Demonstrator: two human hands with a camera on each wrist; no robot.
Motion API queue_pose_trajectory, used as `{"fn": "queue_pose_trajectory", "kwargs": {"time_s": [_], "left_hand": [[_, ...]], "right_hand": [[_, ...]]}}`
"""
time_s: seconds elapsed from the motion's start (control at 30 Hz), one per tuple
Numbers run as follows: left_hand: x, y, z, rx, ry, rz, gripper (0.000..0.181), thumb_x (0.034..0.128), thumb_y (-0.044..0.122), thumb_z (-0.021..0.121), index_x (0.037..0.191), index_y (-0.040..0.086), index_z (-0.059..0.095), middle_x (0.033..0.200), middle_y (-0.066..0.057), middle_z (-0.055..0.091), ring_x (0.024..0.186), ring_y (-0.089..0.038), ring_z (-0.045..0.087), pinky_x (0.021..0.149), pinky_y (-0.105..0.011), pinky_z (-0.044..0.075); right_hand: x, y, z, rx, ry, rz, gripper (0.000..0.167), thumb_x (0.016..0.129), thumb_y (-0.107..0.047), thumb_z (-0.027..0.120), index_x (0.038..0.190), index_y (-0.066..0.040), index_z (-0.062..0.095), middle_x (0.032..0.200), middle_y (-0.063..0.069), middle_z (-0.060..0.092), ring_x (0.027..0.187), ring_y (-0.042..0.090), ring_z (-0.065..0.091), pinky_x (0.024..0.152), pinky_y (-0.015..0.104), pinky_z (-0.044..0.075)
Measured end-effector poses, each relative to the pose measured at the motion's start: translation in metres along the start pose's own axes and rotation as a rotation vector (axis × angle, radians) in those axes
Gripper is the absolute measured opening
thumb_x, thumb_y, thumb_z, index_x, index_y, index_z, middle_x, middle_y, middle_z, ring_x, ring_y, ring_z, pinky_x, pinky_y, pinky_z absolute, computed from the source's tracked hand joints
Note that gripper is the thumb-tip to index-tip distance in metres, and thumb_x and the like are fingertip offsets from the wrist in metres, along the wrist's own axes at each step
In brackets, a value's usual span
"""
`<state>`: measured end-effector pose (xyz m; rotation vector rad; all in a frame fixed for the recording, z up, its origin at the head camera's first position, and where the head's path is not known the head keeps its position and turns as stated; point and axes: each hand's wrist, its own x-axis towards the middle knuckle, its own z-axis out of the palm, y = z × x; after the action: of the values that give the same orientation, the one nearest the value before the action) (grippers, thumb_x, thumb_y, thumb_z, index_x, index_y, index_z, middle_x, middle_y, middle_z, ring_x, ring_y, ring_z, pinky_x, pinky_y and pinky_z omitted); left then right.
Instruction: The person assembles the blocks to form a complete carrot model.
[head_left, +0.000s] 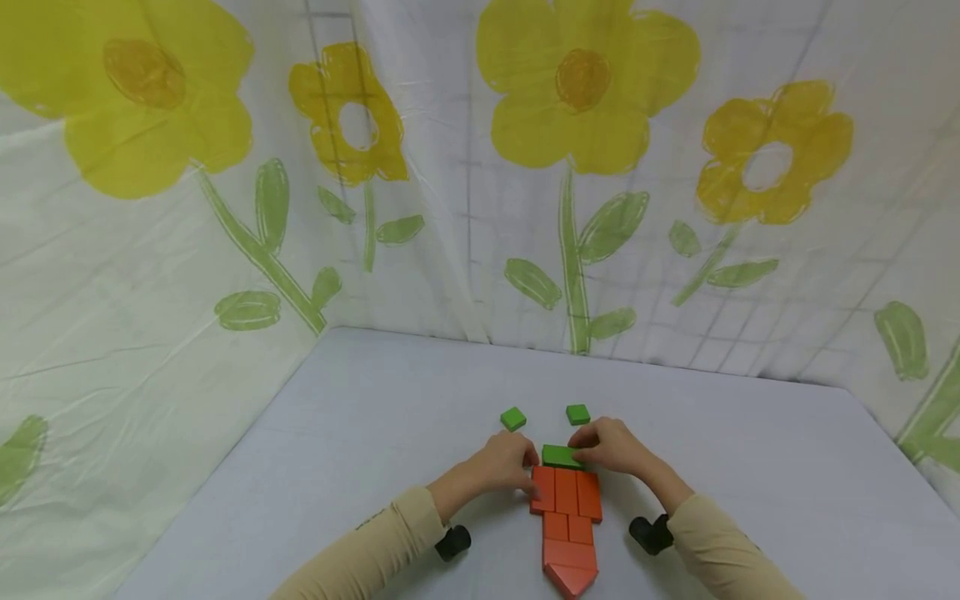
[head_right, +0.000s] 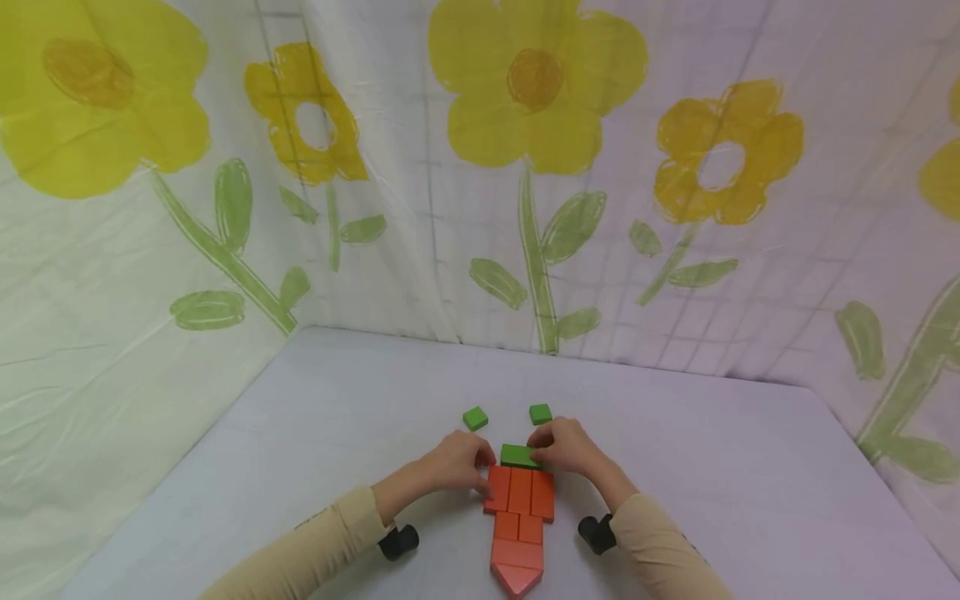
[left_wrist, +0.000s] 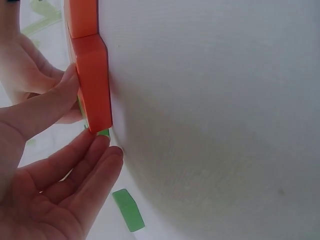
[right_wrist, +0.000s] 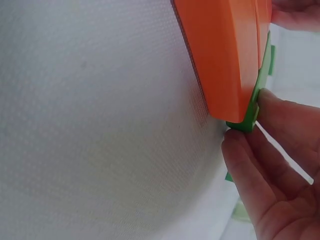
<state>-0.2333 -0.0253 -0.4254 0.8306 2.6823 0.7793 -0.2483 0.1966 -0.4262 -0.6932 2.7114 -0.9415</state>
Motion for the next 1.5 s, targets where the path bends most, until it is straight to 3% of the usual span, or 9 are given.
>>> {"fn": "queue_pose_trajectory", "kwargs": {"time_s": [0.3, 0.53, 0.8, 0.97, 1.13, 1.5], "left_hand": [[-0.003, -0.002, -0.001, -0.02, 0.018, -0.055, 0.034, 0.069, 0.017, 0.089, 0.091, -0.001, 0.071, 0.073, 0.004, 0.057, 0.066, -0.006, 0.047, 0.061, -0.019, 0.043], [-0.004, -0.003, -0.001, -0.052, 0.029, -0.077, 0.034, 0.0693, 0.017, 0.088, 0.094, -0.001, 0.072, 0.074, 0.003, 0.057, 0.068, -0.006, 0.047, 0.063, -0.019, 0.043], [-0.009, -0.003, 0.005, -0.085, 0.074, -0.064, 0.031, 0.0674, 0.012, 0.088, 0.09, -0.001, 0.071, 0.076, 0.0, 0.063, 0.069, -0.007, 0.05, 0.066, -0.02, 0.045], [-0.009, 0.001, 0.009, -0.087, 0.072, -0.053, 0.026, 0.0676, 0.01, 0.088, 0.085, -0.001, 0.072, 0.069, 0.003, 0.059, 0.063, -0.005, 0.045, 0.059, -0.019, 0.042], [-0.007, 0.005, 0.009, -0.078, 0.068, -0.069, 0.024, 0.0676, 0.009, 0.088, 0.083, -0.001, 0.072, 0.063, 0.006, 0.052, 0.059, -0.006, 0.042, 0.055, -0.019, 0.039], [-0.007, 0.007, 0.004, -0.039, 0.072, -0.074, 0.027, 0.0659, 0.012, 0.089, 0.084, 0.001, 0.073, 0.064, 0.007, 0.054, 0.06, -0.006, 0.043, 0.056, -0.019, 0.039]], "right_hand": [[0.005, -0.001, 0.0, -0.011, -0.04, -0.052, 0.015, 0.085, -0.008, 0.072, 0.096, 0.001, 0.074, 0.09, 0.007, 0.072, 0.081, 0.018, 0.064, 0.072, 0.035, 0.053], [0.014, -0.006, -0.004, -0.012, -0.079, -0.039, 0.014, 0.083, -0.008, 0.073, 0.093, 0.001, 0.074, 0.087, 0.005, 0.072, 0.079, 0.016, 0.064, 0.07, 0.033, 0.053], [0.054, -0.033, 0.007, -0.052, 0.069, -0.044, 0.012, 0.084, -0.001, 0.069, 0.094, 0.004, 0.072, 0.087, 0.009, 0.071, 0.08, 0.022, 0.065, 0.07, 0.035, 0.053], [0.076, -0.048, 0.021, -0.145, 0.124, 0.066, 0.017, 0.084, -0.009, 0.072, 0.094, 0.004, 0.07, 0.087, 0.01, 0.067, 0.075, 0.022, 0.061, 0.067, 0.035, 0.051], [0.087, -0.054, 0.029, -0.221, 0.12, 0.171, 0.029, 0.079, -0.02, 0.078, 0.089, 0.004, 0.065, 0.085, 0.013, 0.064, 0.073, 0.025, 0.058, 0.067, 0.037, 0.049], [0.092, -0.05, 0.029, -0.247, 0.096, 0.036, 0.02, 0.073, -0.014, 0.078, 0.083, 0.001, 0.069, 0.076, 0.006, 0.064, 0.067, 0.018, 0.055, 0.065, 0.035, 0.049]]}}
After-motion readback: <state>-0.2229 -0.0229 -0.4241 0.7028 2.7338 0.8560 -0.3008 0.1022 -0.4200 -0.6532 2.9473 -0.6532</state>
